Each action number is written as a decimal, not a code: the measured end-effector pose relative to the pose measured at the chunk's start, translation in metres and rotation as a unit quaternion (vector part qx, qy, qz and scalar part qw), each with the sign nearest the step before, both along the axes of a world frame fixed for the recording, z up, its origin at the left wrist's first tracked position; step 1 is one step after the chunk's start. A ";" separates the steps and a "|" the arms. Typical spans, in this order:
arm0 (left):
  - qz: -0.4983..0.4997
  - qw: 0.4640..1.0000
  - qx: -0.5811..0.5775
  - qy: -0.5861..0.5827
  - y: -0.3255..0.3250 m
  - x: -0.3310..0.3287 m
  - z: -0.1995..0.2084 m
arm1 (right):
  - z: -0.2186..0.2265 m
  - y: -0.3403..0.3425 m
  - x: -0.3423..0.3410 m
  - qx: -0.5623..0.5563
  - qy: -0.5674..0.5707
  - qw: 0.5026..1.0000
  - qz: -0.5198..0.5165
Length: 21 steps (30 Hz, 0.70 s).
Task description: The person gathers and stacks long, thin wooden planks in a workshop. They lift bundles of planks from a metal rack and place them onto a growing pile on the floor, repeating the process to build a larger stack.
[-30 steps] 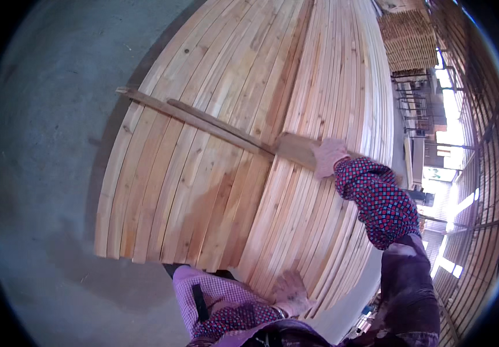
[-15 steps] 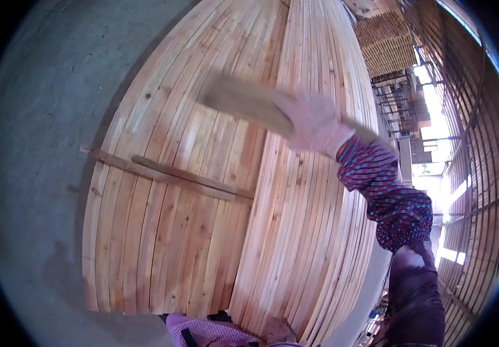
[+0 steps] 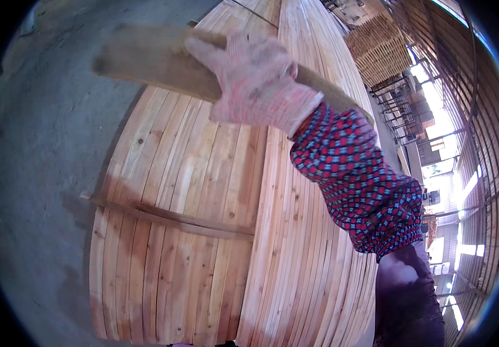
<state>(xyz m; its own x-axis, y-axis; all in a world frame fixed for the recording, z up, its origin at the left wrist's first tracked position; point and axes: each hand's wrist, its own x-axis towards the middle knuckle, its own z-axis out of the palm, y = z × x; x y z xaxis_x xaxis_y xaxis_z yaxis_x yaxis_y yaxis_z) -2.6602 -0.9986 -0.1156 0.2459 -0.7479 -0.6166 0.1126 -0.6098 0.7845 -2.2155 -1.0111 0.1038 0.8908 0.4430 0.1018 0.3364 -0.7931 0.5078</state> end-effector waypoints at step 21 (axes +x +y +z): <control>0.057 0.998 0.009 -0.012 0.007 -0.008 -0.005 | 0.000 -0.004 -0.097 -0.004 0.254 0.966 -0.051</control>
<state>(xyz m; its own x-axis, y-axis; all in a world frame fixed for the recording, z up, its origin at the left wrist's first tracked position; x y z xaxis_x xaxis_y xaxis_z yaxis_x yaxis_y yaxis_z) -2.6680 -0.9911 -0.1209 0.3437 -0.7026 -0.6230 0.1632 -0.6087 0.7765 -2.3128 -1.0154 0.1038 0.8642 0.3490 -0.3624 0.4636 -0.8322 0.3041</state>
